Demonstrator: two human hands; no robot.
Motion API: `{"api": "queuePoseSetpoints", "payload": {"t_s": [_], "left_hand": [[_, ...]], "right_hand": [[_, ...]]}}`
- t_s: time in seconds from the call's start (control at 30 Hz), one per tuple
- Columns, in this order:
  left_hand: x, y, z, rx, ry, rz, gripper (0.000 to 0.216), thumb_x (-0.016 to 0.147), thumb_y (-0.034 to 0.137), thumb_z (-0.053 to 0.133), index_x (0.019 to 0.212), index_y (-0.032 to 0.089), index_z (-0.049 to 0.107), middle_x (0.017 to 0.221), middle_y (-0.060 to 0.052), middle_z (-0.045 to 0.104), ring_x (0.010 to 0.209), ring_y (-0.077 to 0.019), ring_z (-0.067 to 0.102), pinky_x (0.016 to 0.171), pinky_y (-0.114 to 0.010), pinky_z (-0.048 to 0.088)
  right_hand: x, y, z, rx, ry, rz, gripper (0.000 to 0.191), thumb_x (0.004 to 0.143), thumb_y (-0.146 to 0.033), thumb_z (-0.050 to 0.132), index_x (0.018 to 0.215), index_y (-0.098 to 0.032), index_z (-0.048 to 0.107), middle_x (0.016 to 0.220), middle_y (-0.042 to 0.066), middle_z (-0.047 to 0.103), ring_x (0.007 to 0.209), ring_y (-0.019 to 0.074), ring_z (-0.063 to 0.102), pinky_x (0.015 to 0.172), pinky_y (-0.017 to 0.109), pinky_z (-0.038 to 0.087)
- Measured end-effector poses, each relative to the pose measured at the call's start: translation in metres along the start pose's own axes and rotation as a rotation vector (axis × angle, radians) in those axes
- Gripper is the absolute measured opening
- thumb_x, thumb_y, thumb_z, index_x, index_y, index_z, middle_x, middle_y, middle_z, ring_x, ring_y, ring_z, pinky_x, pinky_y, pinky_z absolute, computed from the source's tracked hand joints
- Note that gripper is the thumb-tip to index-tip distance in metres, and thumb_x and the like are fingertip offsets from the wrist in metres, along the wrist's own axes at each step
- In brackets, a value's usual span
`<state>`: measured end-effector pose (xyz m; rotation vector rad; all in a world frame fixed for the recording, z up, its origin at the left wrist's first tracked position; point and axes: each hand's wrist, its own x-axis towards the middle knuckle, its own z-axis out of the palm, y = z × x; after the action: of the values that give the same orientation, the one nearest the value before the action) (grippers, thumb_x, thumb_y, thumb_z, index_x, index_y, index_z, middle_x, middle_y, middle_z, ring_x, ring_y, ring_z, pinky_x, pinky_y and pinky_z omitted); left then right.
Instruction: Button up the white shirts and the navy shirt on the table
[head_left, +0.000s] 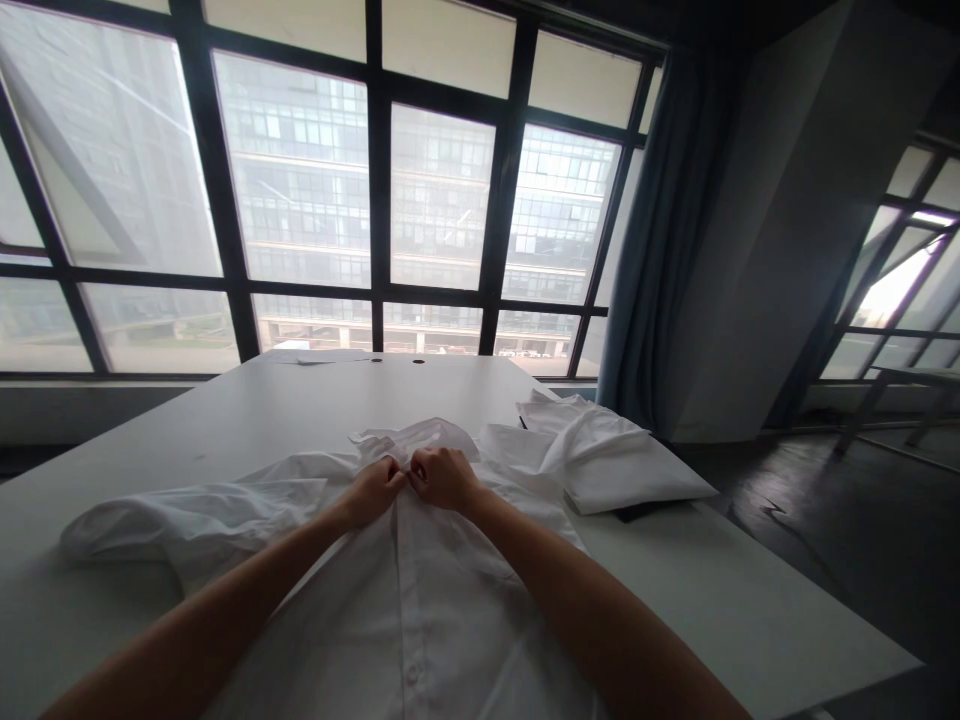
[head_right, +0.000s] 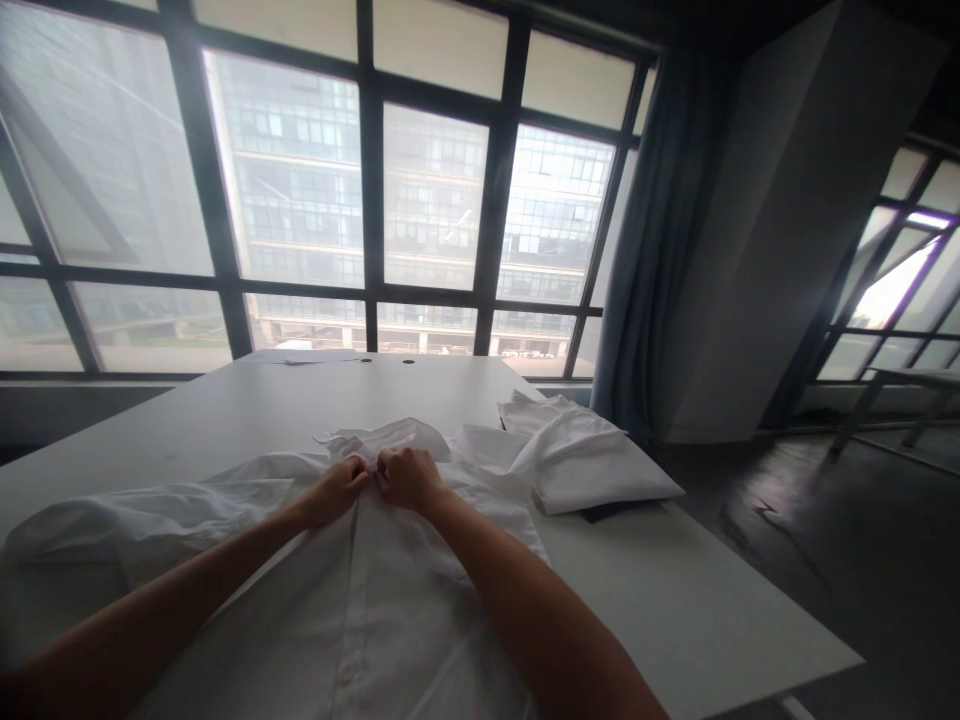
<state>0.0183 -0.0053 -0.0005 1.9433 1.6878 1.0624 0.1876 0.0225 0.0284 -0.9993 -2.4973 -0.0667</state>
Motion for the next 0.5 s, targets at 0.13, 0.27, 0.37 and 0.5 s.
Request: {"api": "queuePoseSetpoints", "payload": {"t_s": [0.13,0.27,0.37,0.5], "left_hand": [[-0.0066,-0.0022,0.0029,0.119,0.057,0.157,0.008,0.081,0.024,0.048,0.075,0.021,0.045,0.072,-0.002,0.058,0.067,-0.0188,0.055,0.064,-0.031,0.042],[-0.0093,-0.0026,0.0035,0.134,0.063,0.216,0.006,0.084,0.019,0.047,0.079,0.021,0.045,0.075,-0.004,0.061,0.069,-0.0207,0.058,0.065,-0.033,0.044],[-0.0086,-0.0023,0.0045,0.141,0.065,0.197,0.007,0.084,0.016,0.046,0.079,0.021,0.046,0.075,-0.005,0.062,0.07,-0.0225,0.06,0.066,-0.035,0.045],[-0.0097,-0.0004,0.0047,0.171,0.055,0.176,0.006,0.085,0.016,0.045,0.082,0.021,0.046,0.077,-0.007,0.063,0.072,-0.0232,0.061,0.067,-0.035,0.045]], "right_hand": [[0.0005,0.0004,0.0076,0.181,-0.053,0.121,0.022,0.082,-0.026,0.059,0.093,-0.02,0.077,0.085,0.005,0.076,0.076,0.019,0.067,0.065,0.026,0.041],[0.0015,-0.0003,0.0099,0.284,-0.008,0.141,0.023,0.08,-0.024,0.059,0.093,-0.021,0.078,0.083,0.002,0.076,0.075,0.0173,0.068,0.065,0.024,0.042],[0.0014,-0.0008,0.009,0.283,-0.008,0.132,0.023,0.079,-0.022,0.06,0.093,-0.022,0.078,0.082,0.002,0.076,0.074,0.0169,0.067,0.065,0.024,0.043],[0.0007,-0.0008,0.007,0.267,-0.024,0.106,0.024,0.078,-0.023,0.06,0.095,-0.022,0.077,0.084,0.003,0.076,0.076,0.018,0.068,0.066,0.025,0.044]]}}
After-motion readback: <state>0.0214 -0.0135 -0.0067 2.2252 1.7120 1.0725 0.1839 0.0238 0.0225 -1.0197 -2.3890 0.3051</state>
